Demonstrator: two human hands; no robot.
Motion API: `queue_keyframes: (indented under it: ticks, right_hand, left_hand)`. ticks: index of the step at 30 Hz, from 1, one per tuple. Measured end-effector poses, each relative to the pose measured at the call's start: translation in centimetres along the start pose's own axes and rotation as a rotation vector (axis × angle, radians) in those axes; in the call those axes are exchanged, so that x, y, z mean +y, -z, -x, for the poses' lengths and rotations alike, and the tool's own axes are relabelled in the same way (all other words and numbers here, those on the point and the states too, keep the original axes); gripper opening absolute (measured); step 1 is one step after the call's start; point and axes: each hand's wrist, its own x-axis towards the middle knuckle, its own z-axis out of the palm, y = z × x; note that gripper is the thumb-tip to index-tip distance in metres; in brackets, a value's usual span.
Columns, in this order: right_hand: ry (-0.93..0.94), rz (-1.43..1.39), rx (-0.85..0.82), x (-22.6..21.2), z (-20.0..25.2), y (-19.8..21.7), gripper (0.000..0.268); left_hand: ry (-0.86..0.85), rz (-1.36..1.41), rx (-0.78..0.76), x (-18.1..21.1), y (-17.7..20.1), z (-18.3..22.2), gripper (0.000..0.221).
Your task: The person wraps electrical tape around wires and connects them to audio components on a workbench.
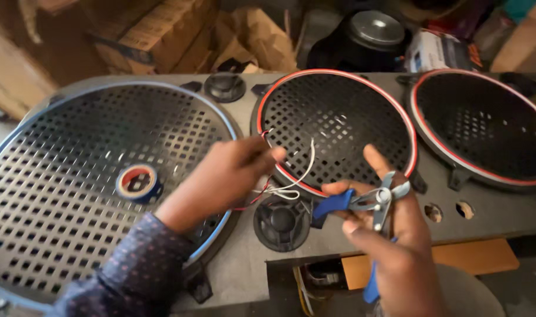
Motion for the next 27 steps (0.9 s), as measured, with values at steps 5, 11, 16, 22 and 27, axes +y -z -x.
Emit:
queue_keyframes:
  ticks: [5, 11, 16, 22, 27]
  right_hand:
    - [-0.051, 0.183, 0.094, -1.4, -0.5, -0.7, 0.053]
    - [0.214, 0.410, 0.165, -0.9, -0.8, -0.5, 0.028]
    - [0.206, 0.393, 0.192, -0.9, -2.0, -0.5, 0.021]
    - [0.204, 0.512, -0.001, -1.8, 0.0, -3.6, 0.017]
    - [0.233, 0.483, -0.053, -0.3, 2.1, -4.3, 0.014]
  left_hand:
    - [-0.316, -0.197, 0.250, 0.6, -6.7, -2.6, 0.045]
    - [-0.224, -0.241, 0.321, 0.9, -9.7, -5.6, 0.025]
    - [-0.253, 0.526, -0.091, 2.8, -2.4, -0.7, 0.015]
    - [-0.176, 0.685, 0.068, 3.3, -0.9, 7.5, 0.009]
    - [-0.195, 0.352, 0.195, 3.3, -3.2, 9.4, 0.010]
